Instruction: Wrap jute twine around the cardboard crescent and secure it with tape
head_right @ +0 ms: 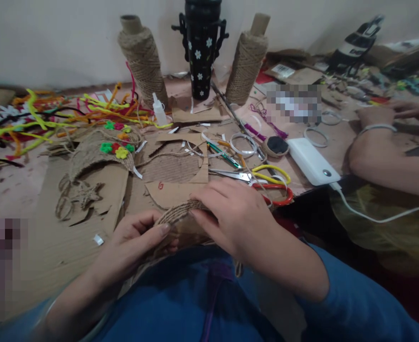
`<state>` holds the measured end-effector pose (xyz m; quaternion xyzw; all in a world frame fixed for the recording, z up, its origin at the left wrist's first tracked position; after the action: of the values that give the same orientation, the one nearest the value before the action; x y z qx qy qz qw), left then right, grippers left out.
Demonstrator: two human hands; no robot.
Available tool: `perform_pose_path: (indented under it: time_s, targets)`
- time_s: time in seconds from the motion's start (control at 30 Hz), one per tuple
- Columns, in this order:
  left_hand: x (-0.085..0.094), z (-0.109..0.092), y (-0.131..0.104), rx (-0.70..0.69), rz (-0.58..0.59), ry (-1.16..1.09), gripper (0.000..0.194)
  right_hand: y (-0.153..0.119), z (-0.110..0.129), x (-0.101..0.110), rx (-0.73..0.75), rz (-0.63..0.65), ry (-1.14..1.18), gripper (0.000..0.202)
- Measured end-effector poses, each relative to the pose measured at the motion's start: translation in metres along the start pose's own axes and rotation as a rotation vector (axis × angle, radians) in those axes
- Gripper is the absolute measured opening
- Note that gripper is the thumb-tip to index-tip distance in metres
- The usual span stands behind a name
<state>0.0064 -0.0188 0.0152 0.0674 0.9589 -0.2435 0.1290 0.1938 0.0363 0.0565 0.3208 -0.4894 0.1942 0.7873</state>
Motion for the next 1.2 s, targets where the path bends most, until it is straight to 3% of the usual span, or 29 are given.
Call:
perform_pose_path:
  time_s: [0.37, 0.63, 0.83, 1.0, 1.2]
  targets:
    - [-0.001, -0.004, 0.003, -0.117, -0.003, 0.166, 0.027, 0.009, 0.005, -0.008, -0.023, 0.039, -0.061, 0.014]
    - [0.000, -0.002, 0.006, -0.126, 0.000, 0.153, 0.029, 0.012, 0.008, -0.011, -0.004, 0.066, -0.100, 0.018]
    - [-0.002, -0.004, 0.005, 0.022, -0.048, -0.023, 0.032, 0.009, -0.011, -0.004, -0.055, 0.139, 0.034, 0.019]
    - [-0.003, -0.004, 0.006, 0.031, -0.073, -0.061, 0.035, -0.003, -0.024, -0.002, -0.161, 0.097, 0.099, 0.022]
    - [-0.001, 0.003, 0.008, 0.033, 0.026, -0.094, 0.035, -0.005, -0.022, 0.002, -0.224, 0.103, 0.165, 0.020]
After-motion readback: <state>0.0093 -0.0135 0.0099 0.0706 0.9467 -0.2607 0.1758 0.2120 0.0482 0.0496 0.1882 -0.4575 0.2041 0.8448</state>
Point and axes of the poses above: each hand's wrist, its own y-axis towards the middle knuckle, its own x-axis out of the back of the hand, z = x × y, the point moved 1 cm from there along y, towards the middle knuckle, and after that the axes turned 5 degrees about -x, right-handed, at the moved point
